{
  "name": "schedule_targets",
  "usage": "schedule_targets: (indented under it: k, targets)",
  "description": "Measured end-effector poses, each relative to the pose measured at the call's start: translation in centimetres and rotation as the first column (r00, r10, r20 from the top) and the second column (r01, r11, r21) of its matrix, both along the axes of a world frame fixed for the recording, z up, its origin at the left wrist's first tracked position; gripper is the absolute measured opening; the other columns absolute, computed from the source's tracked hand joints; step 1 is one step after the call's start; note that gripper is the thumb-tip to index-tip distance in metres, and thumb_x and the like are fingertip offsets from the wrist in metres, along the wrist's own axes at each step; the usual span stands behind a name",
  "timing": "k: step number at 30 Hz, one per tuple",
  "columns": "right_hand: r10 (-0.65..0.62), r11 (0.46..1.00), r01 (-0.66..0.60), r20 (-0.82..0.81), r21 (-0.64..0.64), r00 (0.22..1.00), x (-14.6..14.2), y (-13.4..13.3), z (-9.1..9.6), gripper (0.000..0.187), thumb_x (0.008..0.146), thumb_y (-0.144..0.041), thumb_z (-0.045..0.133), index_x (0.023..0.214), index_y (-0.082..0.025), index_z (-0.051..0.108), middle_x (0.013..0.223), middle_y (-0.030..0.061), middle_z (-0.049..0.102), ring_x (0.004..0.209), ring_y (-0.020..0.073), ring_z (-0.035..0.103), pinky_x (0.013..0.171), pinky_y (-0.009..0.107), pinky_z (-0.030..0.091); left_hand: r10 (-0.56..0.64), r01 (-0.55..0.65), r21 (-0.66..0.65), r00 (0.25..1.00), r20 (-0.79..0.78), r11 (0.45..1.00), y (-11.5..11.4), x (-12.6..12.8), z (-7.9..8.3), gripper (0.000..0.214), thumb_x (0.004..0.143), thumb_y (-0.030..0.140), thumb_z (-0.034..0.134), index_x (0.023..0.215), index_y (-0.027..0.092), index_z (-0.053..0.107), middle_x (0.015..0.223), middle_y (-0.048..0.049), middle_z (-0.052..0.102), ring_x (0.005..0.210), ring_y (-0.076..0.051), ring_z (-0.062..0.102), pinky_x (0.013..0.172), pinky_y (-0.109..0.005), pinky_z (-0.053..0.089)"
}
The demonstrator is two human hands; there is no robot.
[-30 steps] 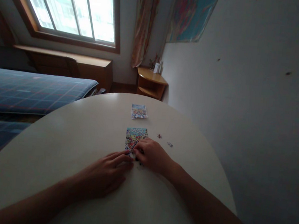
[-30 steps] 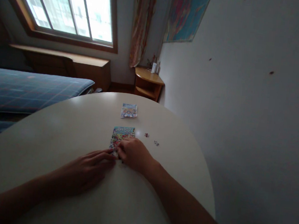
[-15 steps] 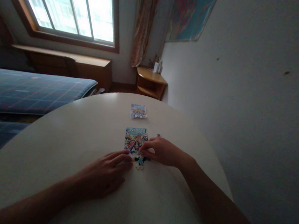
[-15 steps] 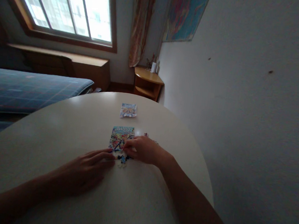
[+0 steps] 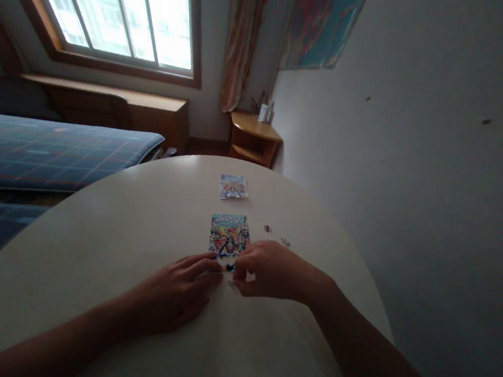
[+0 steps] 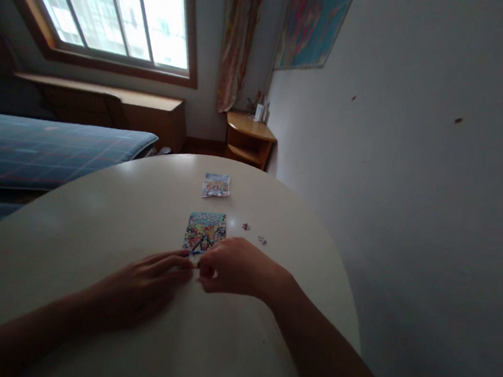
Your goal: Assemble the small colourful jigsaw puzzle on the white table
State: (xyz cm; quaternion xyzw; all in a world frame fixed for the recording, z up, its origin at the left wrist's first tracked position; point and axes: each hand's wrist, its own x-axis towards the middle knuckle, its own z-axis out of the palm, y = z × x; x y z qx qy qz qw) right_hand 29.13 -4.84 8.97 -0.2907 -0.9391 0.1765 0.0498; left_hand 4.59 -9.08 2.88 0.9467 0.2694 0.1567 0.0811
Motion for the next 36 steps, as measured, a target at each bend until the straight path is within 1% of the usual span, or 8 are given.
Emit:
schedule_targets:
  k: [4, 8, 13, 15, 19, 25, 30, 36]
  targets:
    - [0.073, 0.995, -0.063, 0.139, -0.077, 0.988, -0.7, -1.2, 0.2, 0.006, 0.075, -0.02, 0.073, 0.077, -0.024, 0.077, 0.076, -0.0009, 0.073, 0.068, 0.0138, 0.062, 0.066, 0.025, 0.041, -0.008, 0.008, 0.003, 1.0, -0.007, 1.0, 0.1, 0.0, -0.3, 0.038, 0.093, 0.014, 0.045, 0.131, 0.015, 0.05, 0.133, -0.0123, 0.056, 0.135, -0.027, 0.044, 0.111, -0.045, 0.046]
    - [0.06, 0.98, -0.039, 0.1, -0.194, 0.993, 0.4, -0.5, 0.5, 0.014, 0.076, -0.034, 0.08, 0.088, -0.027, 0.078, 0.076, -0.0023, 0.072, 0.065, 0.0118, 0.061, 0.06, 0.023, 0.038, -0.002, 0.002, 0.002, 1.0, 0.008, 1.0, 0.1, 0.1, -0.3, 0.035, 0.094, 0.015, 0.046, 0.129, 0.016, 0.052, 0.131, -0.012, 0.057, 0.134, -0.027, 0.045, 0.11, -0.045, 0.047]
    - [-0.254, 0.967, 0.253, -0.004, -0.021, 0.967, 1.6, 1.5, -1.0, 0.009, 0.084, -0.023, 0.071, 0.092, -0.022, 0.075, 0.085, 0.0017, 0.071, 0.073, 0.0137, 0.06, 0.066, 0.025, 0.038, -0.002, 0.002, 0.018, 1.0, -0.006, 1.0, 0.0, 0.1, -0.2, 0.036, 0.093, 0.013, 0.046, 0.128, 0.016, 0.052, 0.133, -0.012, 0.055, 0.134, -0.027, 0.045, 0.111, -0.044, 0.047]
    - [-0.301, 0.954, 0.301, -0.034, 0.007, 0.953, 1.6, 2.2, -1.9, 0.011, 0.084, -0.022, 0.069, 0.095, -0.021, 0.074, 0.089, 0.0031, 0.07, 0.079, 0.0151, 0.06, 0.071, 0.026, 0.04, -0.001, 0.002, 0.033, 1.0, -0.025, 0.999, 0.0, 0.1, -0.1, 0.036, 0.094, 0.013, 0.045, 0.129, 0.015, 0.051, 0.134, -0.0123, 0.055, 0.135, -0.027, 0.044, 0.111, -0.044, 0.046]
    - [-0.302, 0.953, 0.302, -0.031, -0.019, 0.953, 1.5, 2.6, -2.8, 0.016, 0.084, -0.026, 0.07, 0.099, -0.023, 0.074, 0.094, 0.0031, 0.069, 0.083, 0.016, 0.06, 0.075, 0.027, 0.041, 0.0, 0.002, 0.041, 0.999, -0.046, 0.999, -0.1, 0.1, -0.1, 0.035, 0.095, 0.014, 0.043, 0.129, 0.014, 0.051, 0.134, -0.0121, 0.055, 0.135, -0.027, 0.044, 0.111, -0.044, 0.046]
    - [-0.306, 0.952, 0.306, -0.027, 0.01, 0.952, 1.1, 2.3, -2.6, 0.018, 0.085, -0.025, 0.068, 0.102, -0.023, 0.073, 0.097, 0.0044, 0.069, 0.085, 0.0166, 0.062, 0.076, 0.026, 0.041, 0.003, -0.003, 0.028, 1.0, 0.004, 1.0, -0.1, 0.1, -0.2, 0.036, 0.094, 0.013, 0.045, 0.129, 0.017, 0.052, 0.133, -0.0117, 0.056, 0.134, -0.027, 0.045, 0.111, -0.044, 0.047]
    - [-0.301, 0.949, 0.3, -0.004, 0.092, 0.954, 0.6, 2.2, -2.6, 0.015, 0.084, -0.025, 0.068, 0.098, -0.023, 0.074, 0.095, 0.0035, 0.069, 0.079, 0.0161, 0.062, 0.072, 0.027, 0.04, 0.004, -0.004, 0.017, 1.0, 0.012, 1.0, -0.1, 0.0, -0.2, 0.037, 0.094, 0.014, 0.046, 0.13, 0.017, 0.052, 0.133, -0.0119, 0.057, 0.134, -0.027, 0.046, 0.111, -0.044, 0.047]
    - [-0.266, 0.946, 0.261, -0.002, 0.192, 0.964, 0.6, 2.1, -2.7, 0.017, 0.085, -0.025, 0.069, 0.101, -0.025, 0.075, 0.095, 0.0037, 0.071, 0.081, 0.017, 0.064, 0.08, 0.03, 0.042, 0.007, -0.007, 0.015, 0.999, 0.032, 1.0, -0.1, 0.1, -0.1, 0.038, 0.092, 0.013, 0.046, 0.13, 0.018, 0.052, 0.132, -0.0114, 0.057, 0.134, -0.026, 0.046, 0.112, -0.042, 0.045]
